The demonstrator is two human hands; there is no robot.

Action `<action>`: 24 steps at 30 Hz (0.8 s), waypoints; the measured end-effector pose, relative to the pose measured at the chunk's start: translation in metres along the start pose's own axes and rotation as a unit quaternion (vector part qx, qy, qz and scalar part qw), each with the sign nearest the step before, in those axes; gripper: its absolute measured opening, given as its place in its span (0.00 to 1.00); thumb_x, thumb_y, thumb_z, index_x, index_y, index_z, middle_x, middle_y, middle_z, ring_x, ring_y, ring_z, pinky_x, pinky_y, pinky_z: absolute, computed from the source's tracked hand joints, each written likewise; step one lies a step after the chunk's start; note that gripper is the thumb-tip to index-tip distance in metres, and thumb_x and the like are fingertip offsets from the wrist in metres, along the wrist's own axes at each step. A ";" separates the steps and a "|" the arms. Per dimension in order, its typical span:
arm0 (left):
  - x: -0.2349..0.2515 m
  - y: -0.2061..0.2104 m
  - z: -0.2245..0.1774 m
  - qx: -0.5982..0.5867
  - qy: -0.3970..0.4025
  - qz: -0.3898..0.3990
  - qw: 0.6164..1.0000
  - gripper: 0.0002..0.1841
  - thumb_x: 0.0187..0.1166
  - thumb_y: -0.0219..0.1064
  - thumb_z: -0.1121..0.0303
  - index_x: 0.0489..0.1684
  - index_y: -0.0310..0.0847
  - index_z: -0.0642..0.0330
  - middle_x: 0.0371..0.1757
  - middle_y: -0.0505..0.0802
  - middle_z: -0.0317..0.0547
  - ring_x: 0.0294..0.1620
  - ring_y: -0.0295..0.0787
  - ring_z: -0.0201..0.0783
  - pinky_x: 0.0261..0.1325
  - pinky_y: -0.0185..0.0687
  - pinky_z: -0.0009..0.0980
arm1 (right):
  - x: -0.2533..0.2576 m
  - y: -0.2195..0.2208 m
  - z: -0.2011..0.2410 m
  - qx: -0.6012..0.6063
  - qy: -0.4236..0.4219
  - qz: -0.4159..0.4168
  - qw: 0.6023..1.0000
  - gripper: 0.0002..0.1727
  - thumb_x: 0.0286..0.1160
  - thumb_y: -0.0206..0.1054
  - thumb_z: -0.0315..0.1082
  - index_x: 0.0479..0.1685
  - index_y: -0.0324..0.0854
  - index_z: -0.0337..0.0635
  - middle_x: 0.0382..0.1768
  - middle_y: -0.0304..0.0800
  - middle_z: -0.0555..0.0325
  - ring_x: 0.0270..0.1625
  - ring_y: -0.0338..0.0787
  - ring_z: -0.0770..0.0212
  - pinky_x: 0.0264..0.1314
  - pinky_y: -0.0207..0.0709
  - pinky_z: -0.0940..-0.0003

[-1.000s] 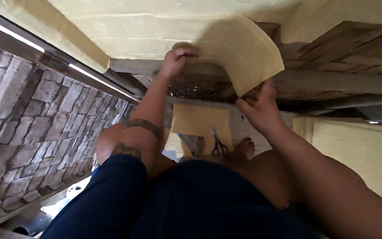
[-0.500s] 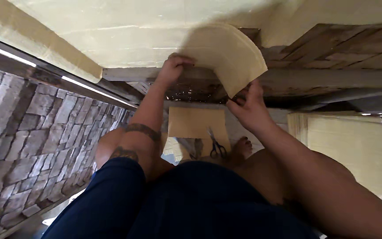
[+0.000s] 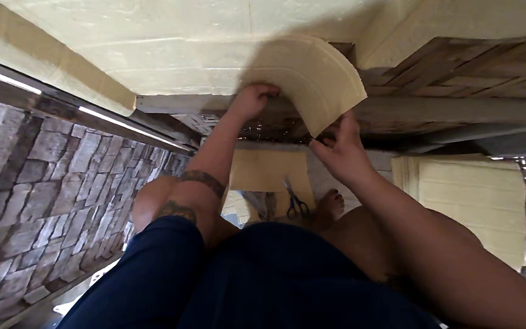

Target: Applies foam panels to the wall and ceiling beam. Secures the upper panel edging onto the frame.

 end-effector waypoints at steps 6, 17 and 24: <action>-0.005 -0.026 -0.028 -0.139 0.042 -0.038 0.989 0.17 0.80 0.50 0.79 0.52 0.88 0.70 0.50 0.96 0.52 0.50 0.93 0.35 0.61 0.88 0.36 | 0.000 0.001 0.002 0.014 0.007 0.005 1.000 0.55 0.68 0.73 0.42 0.95 0.39 0.48 0.87 0.54 0.37 0.81 0.75 0.48 0.72 0.81 0.53; -0.002 -0.014 -0.074 -0.103 0.246 -0.134 0.954 0.25 0.79 0.50 0.81 0.75 0.75 0.73 0.55 0.94 0.57 0.56 0.92 0.42 0.65 0.85 0.38 | 0.000 0.006 0.011 -0.009 0.005 0.014 1.000 0.54 0.71 0.73 0.41 0.95 0.38 0.45 0.89 0.49 0.35 0.82 0.73 0.47 0.73 0.80 0.53; 0.006 -0.006 -0.077 -0.061 0.243 -0.147 0.957 0.27 0.79 0.52 0.80 0.80 0.71 0.68 0.58 0.93 0.55 0.59 0.92 0.44 0.66 0.85 0.41 | 0.001 0.007 0.013 -0.013 -0.002 0.016 1.000 0.55 0.72 0.73 0.43 0.95 0.37 0.43 0.89 0.50 0.34 0.83 0.72 0.46 0.75 0.78 0.54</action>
Point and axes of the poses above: each hand's wrist, its own x-axis towards the middle knuckle, its own y-axis out of the palm, z = x × y, the point moved 3 cm from there along x, towards the middle knuckle
